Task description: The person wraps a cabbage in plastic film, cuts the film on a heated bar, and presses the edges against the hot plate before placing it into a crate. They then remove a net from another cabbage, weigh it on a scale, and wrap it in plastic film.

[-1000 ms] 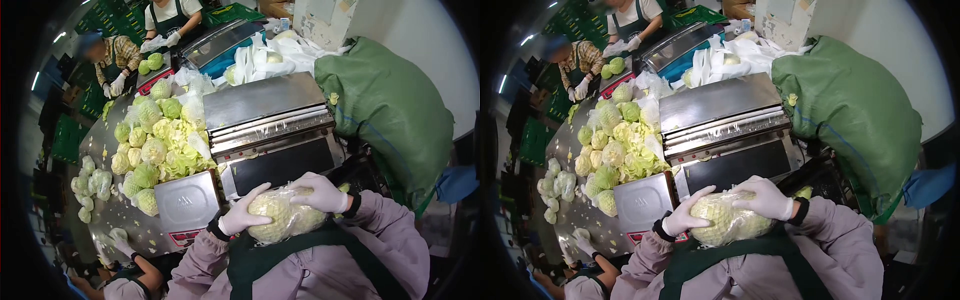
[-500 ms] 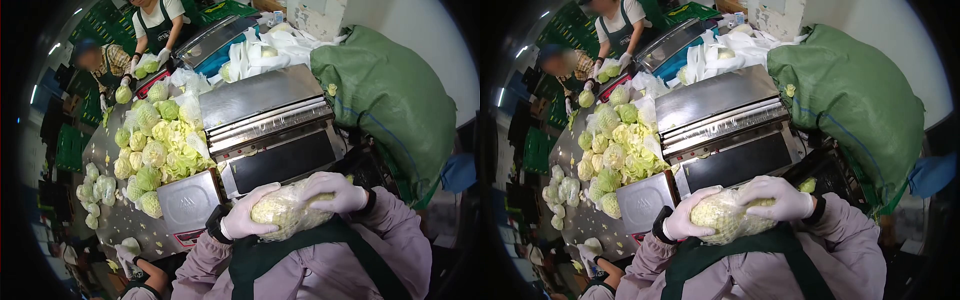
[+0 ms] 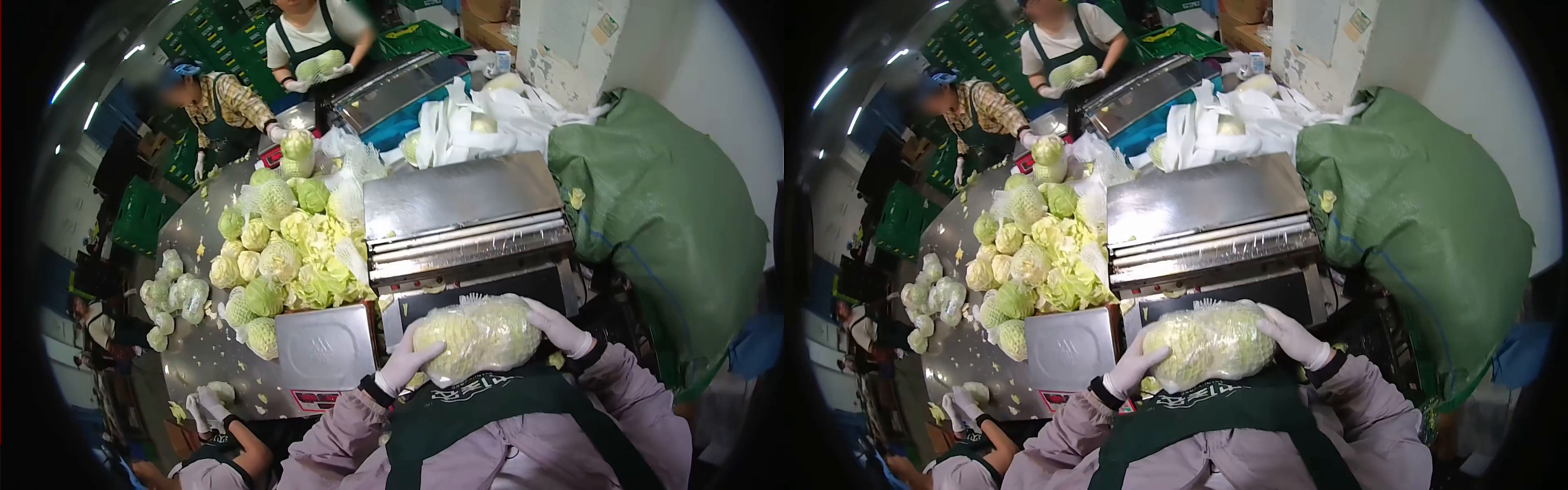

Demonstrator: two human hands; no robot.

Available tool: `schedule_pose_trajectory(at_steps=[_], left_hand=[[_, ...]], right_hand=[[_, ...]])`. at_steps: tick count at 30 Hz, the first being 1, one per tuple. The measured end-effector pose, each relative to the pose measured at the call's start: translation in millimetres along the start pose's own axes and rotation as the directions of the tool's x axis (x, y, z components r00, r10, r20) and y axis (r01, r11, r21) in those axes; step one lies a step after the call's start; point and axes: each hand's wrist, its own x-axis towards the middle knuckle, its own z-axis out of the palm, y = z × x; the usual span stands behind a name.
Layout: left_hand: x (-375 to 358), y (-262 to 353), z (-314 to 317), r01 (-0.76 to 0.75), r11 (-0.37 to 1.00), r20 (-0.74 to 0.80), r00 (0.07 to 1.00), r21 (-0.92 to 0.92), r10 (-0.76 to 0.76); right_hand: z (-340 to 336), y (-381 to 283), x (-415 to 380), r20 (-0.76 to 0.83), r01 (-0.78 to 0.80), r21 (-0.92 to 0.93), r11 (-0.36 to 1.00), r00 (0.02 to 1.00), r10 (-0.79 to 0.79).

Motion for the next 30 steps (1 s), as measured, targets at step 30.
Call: schedule_pose_trajectory(at_steps=[30], left_hand=[[189,76,-98,-0.475,-0.308,0.554,0.79,0.824,0.263]], right_hand=[[-164,-46,144,0.441,0.454,-0.886,0.094,0.888,-0.129]])
